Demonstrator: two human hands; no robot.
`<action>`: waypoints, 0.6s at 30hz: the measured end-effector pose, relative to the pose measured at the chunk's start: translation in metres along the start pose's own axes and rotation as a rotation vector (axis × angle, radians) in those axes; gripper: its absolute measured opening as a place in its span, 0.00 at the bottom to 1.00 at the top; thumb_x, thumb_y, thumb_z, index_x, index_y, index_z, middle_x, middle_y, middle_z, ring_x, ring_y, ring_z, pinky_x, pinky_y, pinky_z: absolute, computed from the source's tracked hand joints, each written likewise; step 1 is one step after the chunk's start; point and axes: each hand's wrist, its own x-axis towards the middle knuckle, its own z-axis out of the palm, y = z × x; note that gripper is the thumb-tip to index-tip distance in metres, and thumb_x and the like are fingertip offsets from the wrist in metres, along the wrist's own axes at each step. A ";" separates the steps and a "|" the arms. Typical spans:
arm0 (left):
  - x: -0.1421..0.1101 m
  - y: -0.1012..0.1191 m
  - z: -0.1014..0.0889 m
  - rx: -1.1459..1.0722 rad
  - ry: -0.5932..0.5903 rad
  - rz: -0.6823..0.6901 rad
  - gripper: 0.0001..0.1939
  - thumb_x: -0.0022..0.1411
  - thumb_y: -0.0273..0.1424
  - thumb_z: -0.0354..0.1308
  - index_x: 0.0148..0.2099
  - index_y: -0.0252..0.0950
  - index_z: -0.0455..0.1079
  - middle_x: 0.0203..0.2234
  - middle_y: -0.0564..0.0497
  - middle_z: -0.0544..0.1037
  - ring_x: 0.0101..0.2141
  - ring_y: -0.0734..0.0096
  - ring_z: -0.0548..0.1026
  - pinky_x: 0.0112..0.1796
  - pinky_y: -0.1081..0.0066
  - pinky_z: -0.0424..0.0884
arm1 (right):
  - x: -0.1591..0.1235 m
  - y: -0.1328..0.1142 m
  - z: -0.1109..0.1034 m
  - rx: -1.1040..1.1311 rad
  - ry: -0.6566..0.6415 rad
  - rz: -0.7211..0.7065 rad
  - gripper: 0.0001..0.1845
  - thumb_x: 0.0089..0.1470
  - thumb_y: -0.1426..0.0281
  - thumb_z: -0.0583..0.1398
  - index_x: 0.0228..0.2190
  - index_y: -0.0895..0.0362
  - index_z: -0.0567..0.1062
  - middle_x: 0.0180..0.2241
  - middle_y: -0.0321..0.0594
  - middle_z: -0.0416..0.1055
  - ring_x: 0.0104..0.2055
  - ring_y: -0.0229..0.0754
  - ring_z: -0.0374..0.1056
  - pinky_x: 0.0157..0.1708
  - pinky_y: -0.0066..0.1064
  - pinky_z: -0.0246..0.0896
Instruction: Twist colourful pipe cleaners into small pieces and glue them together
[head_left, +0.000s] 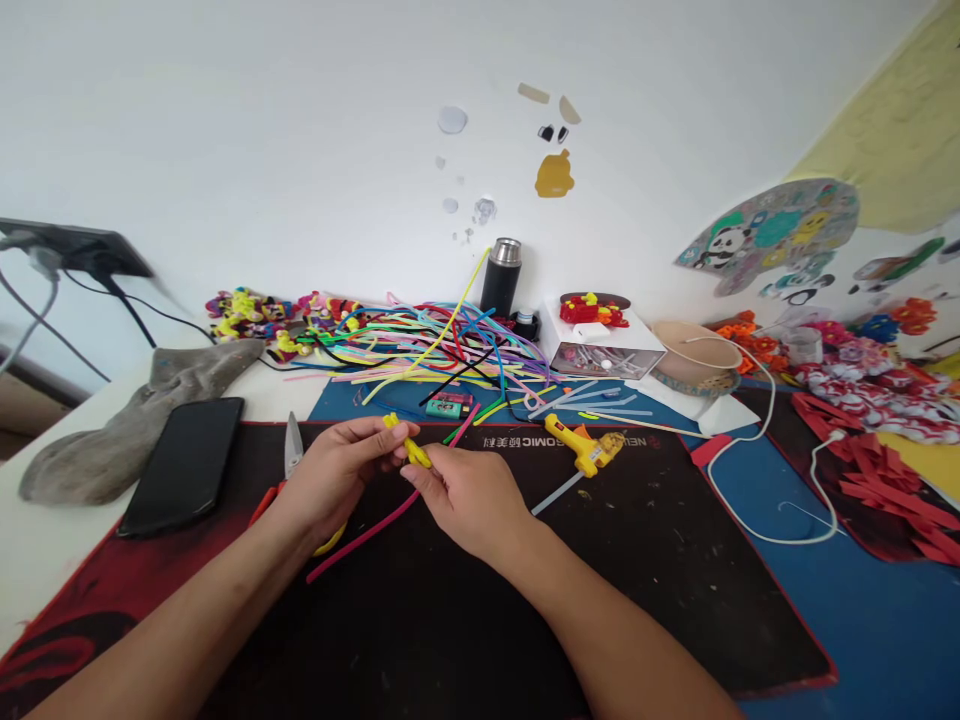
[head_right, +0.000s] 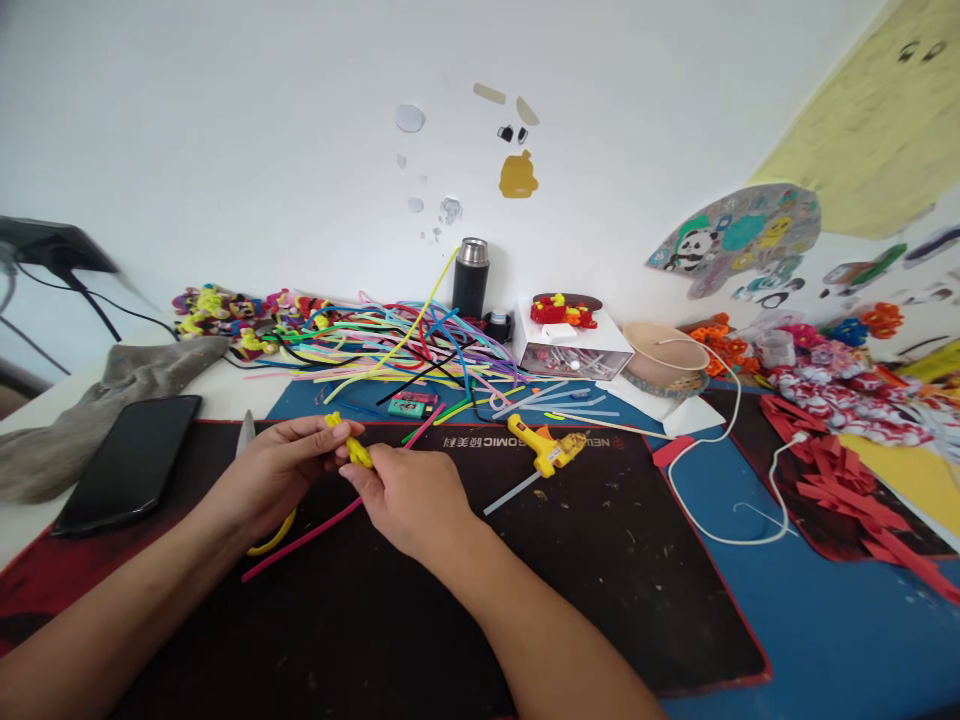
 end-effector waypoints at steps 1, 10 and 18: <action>0.000 0.000 0.000 -0.001 -0.003 0.005 0.21 0.39 0.41 0.84 0.32 0.34 0.86 0.24 0.47 0.81 0.27 0.73 0.74 0.30 0.77 0.71 | 0.000 0.000 0.000 0.002 -0.002 0.002 0.18 0.75 0.58 0.53 0.42 0.55 0.78 0.37 0.39 0.82 0.38 0.45 0.78 0.33 0.32 0.56; 0.001 -0.002 -0.001 -0.007 -0.003 0.005 0.19 0.40 0.40 0.83 0.32 0.34 0.86 0.24 0.47 0.80 0.26 0.73 0.74 0.30 0.76 0.71 | 0.000 0.001 0.002 -0.011 -0.011 0.007 0.21 0.76 0.58 0.50 0.38 0.56 0.77 0.34 0.41 0.81 0.35 0.45 0.77 0.32 0.32 0.54; 0.001 -0.004 -0.003 -0.009 -0.022 0.026 0.18 0.42 0.39 0.83 0.33 0.34 0.86 0.24 0.48 0.81 0.27 0.72 0.75 0.31 0.76 0.72 | 0.000 0.001 0.005 0.025 -0.021 0.008 0.21 0.76 0.61 0.51 0.35 0.56 0.76 0.32 0.39 0.80 0.34 0.43 0.76 0.32 0.32 0.54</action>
